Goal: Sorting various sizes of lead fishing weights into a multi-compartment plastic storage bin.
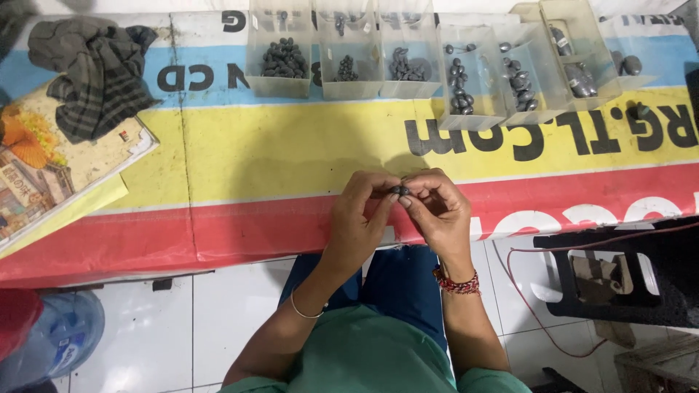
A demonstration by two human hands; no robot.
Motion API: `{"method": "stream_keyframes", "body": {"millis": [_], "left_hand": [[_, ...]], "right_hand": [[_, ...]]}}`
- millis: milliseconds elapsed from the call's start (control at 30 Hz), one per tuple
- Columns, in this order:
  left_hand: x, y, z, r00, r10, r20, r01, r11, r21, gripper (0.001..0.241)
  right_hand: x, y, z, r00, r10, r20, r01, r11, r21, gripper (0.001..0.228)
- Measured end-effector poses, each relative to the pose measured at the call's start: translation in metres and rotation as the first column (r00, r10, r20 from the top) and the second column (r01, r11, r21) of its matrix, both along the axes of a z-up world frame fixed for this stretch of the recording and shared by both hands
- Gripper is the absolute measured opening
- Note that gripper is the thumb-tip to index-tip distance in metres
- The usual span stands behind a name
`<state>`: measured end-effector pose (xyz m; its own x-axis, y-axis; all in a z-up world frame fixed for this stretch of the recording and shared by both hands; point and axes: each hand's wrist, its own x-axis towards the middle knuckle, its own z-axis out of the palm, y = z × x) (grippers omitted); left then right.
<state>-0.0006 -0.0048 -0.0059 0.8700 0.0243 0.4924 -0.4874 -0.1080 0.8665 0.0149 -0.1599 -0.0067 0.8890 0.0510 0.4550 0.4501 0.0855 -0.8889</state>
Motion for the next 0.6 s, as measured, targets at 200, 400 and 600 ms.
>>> {"method": "stream_keyframes", "body": {"millis": [200, 400, 600], "left_hand": [[0.000, 0.004, 0.005, 0.999, 0.009, -0.042, -0.012, 0.997, -0.071, 0.020], [0.001, 0.004, 0.001, 0.998, 0.051, -0.043, -0.055, 0.993, -0.103, 0.018], [0.002, 0.005, 0.002, 0.998, 0.053, -0.041, -0.058, 0.989, -0.136, 0.016]], "right_hand": [[0.018, -0.017, 0.028, 0.980, -0.200, 0.006, 0.197, 0.962, -0.187, 0.017], [0.092, -0.068, 0.055, 0.845, -0.276, 0.458, 0.510, 0.673, -0.536, 0.022], [0.050, -0.036, 0.075, 0.958, -0.180, 0.225, 0.279, 0.771, -0.573, 0.015]]}}
